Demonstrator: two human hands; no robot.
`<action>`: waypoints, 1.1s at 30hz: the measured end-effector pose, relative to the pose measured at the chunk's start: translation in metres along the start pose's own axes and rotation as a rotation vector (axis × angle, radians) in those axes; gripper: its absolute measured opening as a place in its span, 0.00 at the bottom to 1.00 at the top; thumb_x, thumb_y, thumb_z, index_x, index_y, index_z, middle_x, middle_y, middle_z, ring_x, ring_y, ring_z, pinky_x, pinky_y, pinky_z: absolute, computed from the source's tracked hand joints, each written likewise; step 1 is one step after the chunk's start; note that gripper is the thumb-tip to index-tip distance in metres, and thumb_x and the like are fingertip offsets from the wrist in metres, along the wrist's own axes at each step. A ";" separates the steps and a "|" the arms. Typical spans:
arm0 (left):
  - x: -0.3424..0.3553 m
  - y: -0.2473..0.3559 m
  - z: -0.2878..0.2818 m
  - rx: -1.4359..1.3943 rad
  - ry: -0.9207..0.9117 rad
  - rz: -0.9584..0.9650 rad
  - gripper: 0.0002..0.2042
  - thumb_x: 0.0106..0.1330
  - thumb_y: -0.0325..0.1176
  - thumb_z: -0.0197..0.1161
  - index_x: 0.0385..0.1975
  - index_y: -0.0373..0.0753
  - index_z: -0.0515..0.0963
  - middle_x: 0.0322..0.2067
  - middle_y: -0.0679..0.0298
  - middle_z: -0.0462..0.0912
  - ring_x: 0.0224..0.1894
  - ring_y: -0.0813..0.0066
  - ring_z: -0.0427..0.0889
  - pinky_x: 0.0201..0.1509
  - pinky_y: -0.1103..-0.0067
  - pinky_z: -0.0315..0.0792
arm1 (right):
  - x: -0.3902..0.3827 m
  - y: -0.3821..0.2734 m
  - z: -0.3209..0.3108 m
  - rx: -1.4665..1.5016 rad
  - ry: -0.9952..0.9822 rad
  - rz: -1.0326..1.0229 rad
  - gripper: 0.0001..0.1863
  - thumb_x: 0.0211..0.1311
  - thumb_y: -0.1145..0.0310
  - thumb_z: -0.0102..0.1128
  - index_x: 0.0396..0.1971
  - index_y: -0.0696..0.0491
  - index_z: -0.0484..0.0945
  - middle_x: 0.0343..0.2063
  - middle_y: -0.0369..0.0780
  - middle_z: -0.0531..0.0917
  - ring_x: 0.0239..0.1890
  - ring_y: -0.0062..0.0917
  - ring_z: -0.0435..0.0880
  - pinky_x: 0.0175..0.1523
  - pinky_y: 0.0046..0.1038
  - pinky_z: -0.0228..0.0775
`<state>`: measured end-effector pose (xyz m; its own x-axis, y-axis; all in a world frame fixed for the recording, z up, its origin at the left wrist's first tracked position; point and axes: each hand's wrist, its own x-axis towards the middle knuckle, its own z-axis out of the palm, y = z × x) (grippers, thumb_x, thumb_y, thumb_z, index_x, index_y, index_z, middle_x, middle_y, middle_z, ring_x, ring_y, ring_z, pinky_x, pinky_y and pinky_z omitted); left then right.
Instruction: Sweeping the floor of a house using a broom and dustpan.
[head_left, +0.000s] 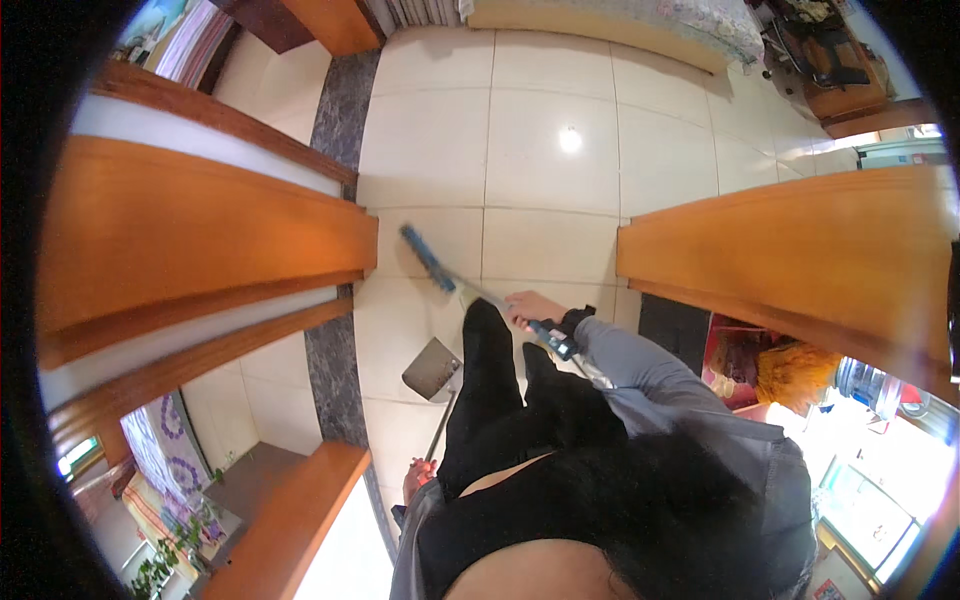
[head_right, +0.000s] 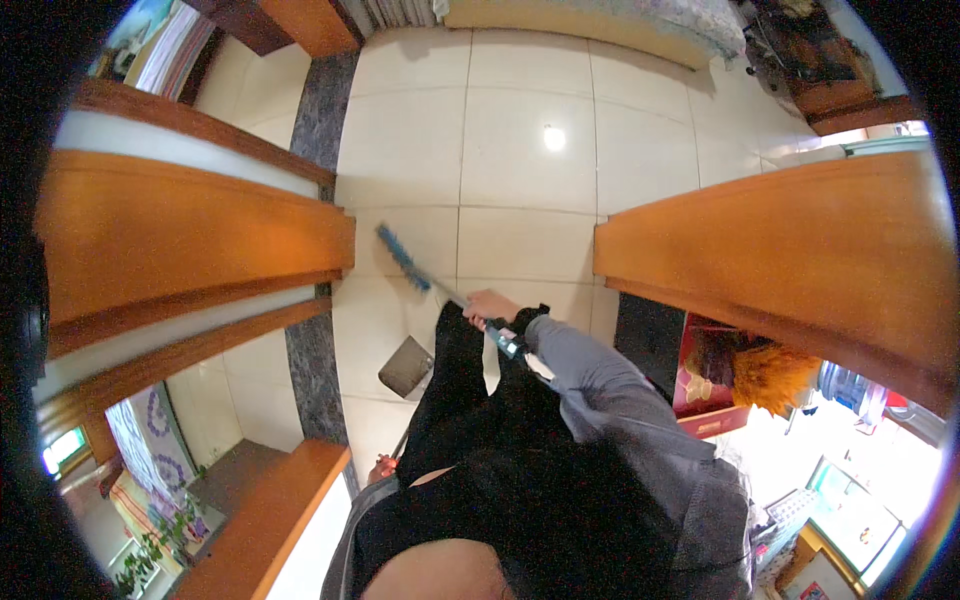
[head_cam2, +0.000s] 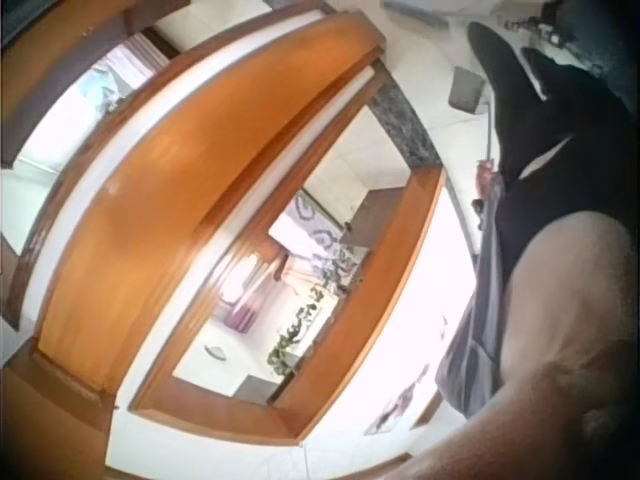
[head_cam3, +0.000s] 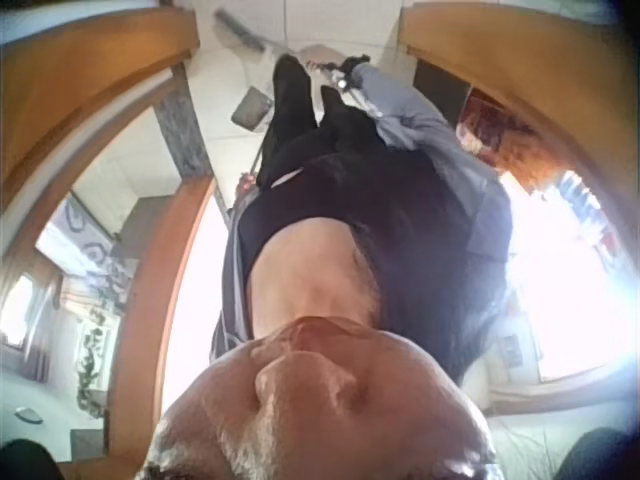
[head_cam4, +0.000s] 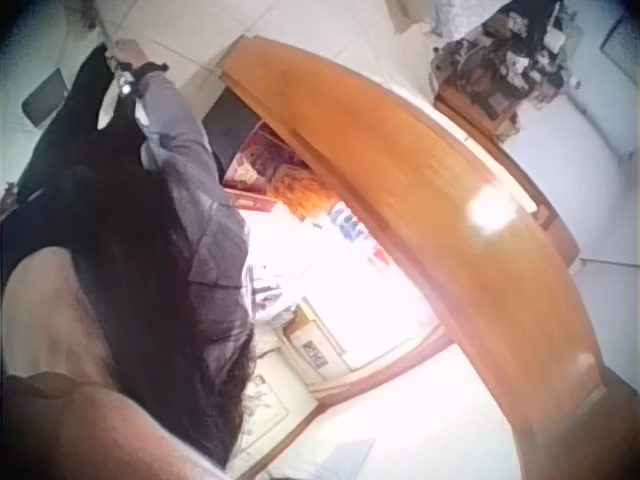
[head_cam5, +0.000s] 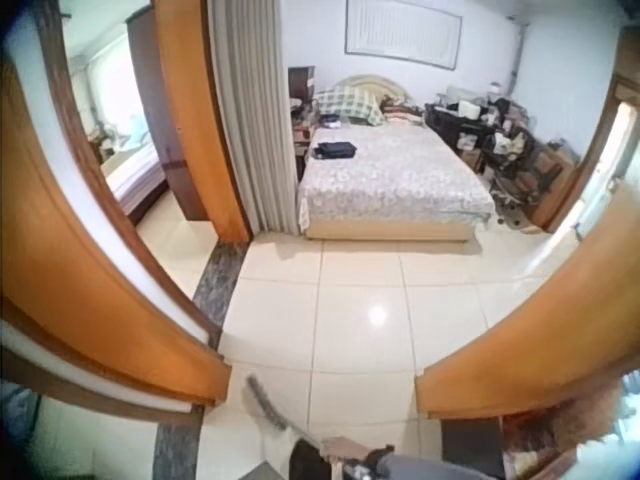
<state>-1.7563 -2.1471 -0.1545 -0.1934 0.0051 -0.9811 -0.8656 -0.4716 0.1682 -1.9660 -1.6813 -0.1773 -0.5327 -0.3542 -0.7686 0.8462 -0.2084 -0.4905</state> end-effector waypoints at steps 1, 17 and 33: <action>0.018 0.013 -0.004 0.024 -0.050 -0.005 0.08 0.51 0.23 0.53 0.29 0.43 0.65 0.26 0.68 0.69 0.30 0.74 0.72 0.29 0.80 0.69 | 0.016 -0.011 0.005 0.028 -0.067 0.103 0.08 0.48 0.75 0.52 0.30 0.56 0.65 0.14 0.35 0.69 0.13 0.13 0.65 0.14 0.15 0.56; 0.042 0.196 0.140 0.086 -0.273 -0.005 0.11 0.57 0.29 0.54 0.37 0.41 0.62 0.29 0.67 0.69 0.35 0.72 0.72 0.26 0.84 0.66 | 0.031 -0.114 -0.150 0.715 0.085 0.118 0.08 0.54 0.71 0.47 0.19 0.58 0.66 0.13 0.36 0.69 0.11 0.15 0.66 0.15 0.16 0.59; 0.017 0.267 0.346 0.221 0.023 0.147 0.07 0.55 0.26 0.53 0.32 0.41 0.65 0.27 0.68 0.70 0.32 0.76 0.74 0.24 0.87 0.63 | 0.106 -0.246 -0.207 0.345 -0.084 0.023 0.07 0.55 0.75 0.45 0.35 0.57 0.64 0.13 0.32 0.65 0.09 0.11 0.59 0.11 0.14 0.51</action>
<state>-2.1509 -1.9680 -0.0936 -0.3163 -0.0710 -0.9460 -0.9091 -0.2621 0.3237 -2.2335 -1.4789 -0.2225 -0.5230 -0.4330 -0.7342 0.8201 -0.4903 -0.2950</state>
